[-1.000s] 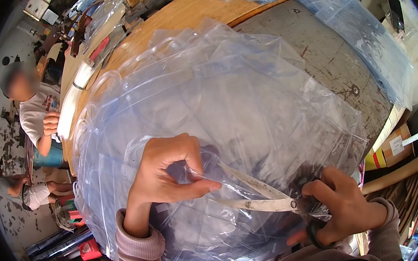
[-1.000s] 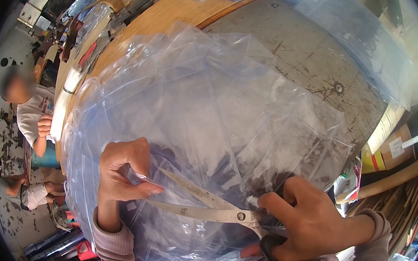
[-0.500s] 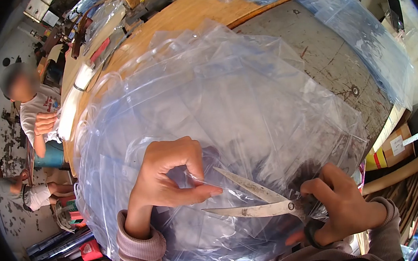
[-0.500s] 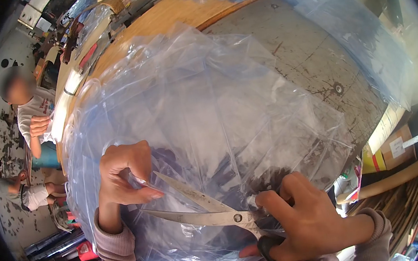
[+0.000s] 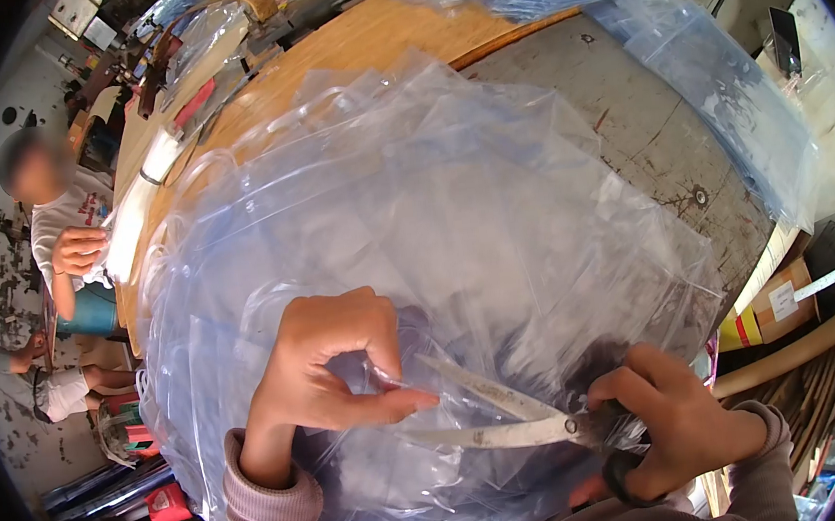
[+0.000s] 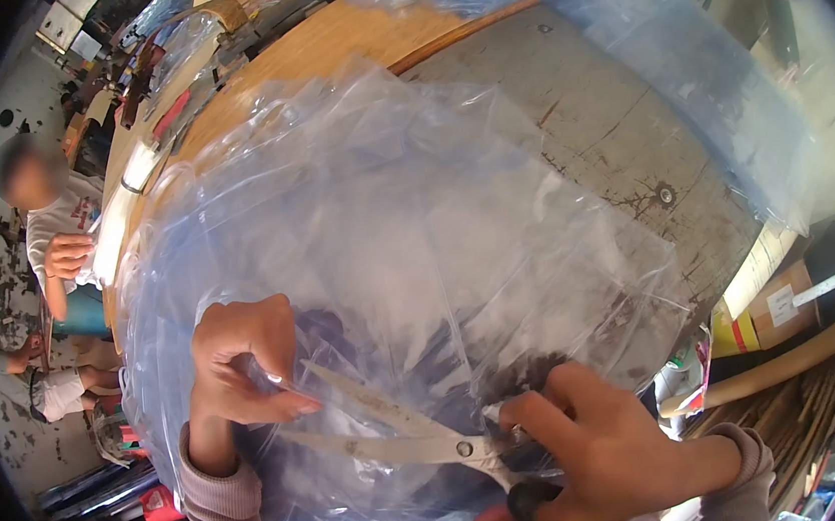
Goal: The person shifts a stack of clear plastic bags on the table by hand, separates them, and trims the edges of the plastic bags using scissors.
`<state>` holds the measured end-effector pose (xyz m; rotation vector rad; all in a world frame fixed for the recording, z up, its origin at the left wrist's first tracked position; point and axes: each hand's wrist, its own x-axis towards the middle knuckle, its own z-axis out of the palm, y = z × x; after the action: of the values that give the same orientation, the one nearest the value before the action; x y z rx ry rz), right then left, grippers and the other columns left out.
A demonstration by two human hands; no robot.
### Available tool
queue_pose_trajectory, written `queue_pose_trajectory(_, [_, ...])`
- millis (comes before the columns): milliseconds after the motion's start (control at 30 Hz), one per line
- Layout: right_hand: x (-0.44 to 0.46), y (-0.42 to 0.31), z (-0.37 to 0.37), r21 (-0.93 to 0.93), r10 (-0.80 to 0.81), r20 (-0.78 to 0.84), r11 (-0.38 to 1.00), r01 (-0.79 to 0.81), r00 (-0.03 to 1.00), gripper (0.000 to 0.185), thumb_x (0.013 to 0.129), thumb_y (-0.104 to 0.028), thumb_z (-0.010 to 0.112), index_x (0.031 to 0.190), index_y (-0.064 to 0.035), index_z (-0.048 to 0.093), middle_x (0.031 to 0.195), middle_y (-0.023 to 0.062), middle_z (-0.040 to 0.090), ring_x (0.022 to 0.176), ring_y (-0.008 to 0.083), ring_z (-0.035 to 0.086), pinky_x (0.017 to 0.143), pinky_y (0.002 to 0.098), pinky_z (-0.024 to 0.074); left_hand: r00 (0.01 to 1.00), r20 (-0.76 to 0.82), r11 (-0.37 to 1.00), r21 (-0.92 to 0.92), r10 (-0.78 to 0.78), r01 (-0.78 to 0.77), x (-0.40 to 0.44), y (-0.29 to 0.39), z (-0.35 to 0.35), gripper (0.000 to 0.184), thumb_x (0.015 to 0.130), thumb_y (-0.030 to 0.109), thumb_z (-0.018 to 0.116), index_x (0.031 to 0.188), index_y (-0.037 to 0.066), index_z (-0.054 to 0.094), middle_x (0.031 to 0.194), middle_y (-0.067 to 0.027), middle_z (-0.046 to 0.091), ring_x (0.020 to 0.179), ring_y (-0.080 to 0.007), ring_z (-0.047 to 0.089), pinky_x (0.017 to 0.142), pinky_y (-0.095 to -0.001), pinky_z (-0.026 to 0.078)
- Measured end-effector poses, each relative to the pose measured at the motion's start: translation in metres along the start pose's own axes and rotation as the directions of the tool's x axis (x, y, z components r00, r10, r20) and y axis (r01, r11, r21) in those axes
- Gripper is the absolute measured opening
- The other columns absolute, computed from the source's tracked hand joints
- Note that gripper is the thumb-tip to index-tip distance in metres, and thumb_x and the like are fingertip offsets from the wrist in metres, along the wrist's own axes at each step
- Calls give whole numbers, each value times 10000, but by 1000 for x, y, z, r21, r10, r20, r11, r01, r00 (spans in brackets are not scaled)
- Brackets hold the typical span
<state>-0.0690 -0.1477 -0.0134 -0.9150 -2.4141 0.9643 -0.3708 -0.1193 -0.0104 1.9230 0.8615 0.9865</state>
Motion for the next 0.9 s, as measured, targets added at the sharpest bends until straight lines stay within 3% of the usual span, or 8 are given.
queue_pose_trajectory(200, [7,-11,-3,-13,50,70,999,-49,996,683,453,-397,898,906,-10,563,745,72,423,569,154,423,482,272,335,999,-6,999,-6,37,-37,-1,0,0,328,538,37,842,564,102,522,520,8,481,458,-130,442,458,-257,282])
queue_pose_trajectory(400, [4,-9,0,36,41,16,998,-42,999,690,457,-405,897,911,-4,566,733,69,428,536,147,417,462,267,331,999,-2,999,5,39,-39,1,-1,0,324,541,45,843,564,101,525,525,7,489,453,-130,445,455,-256,284])
queue_pose_trajectory(500, [3,-9,-4,-7,33,63,999,-33,997,686,460,-403,898,908,-5,564,735,70,442,523,151,429,458,265,345,1000,-8,1000,11,30,-30,0,-1,0,319,543,49,844,567,100,530,525,7,495,454,-129,451,452,-256,287])
queue_pose_trajectory(900, [2,-9,7,15,25,-21,1000,-25,999,687,464,-401,897,911,-9,553,738,65,448,579,152,439,474,264,348,1000,-11,1000,18,19,-19,0,1,4,316,549,58,845,553,101,532,511,9,496,442,-122,465,441,-246,289])
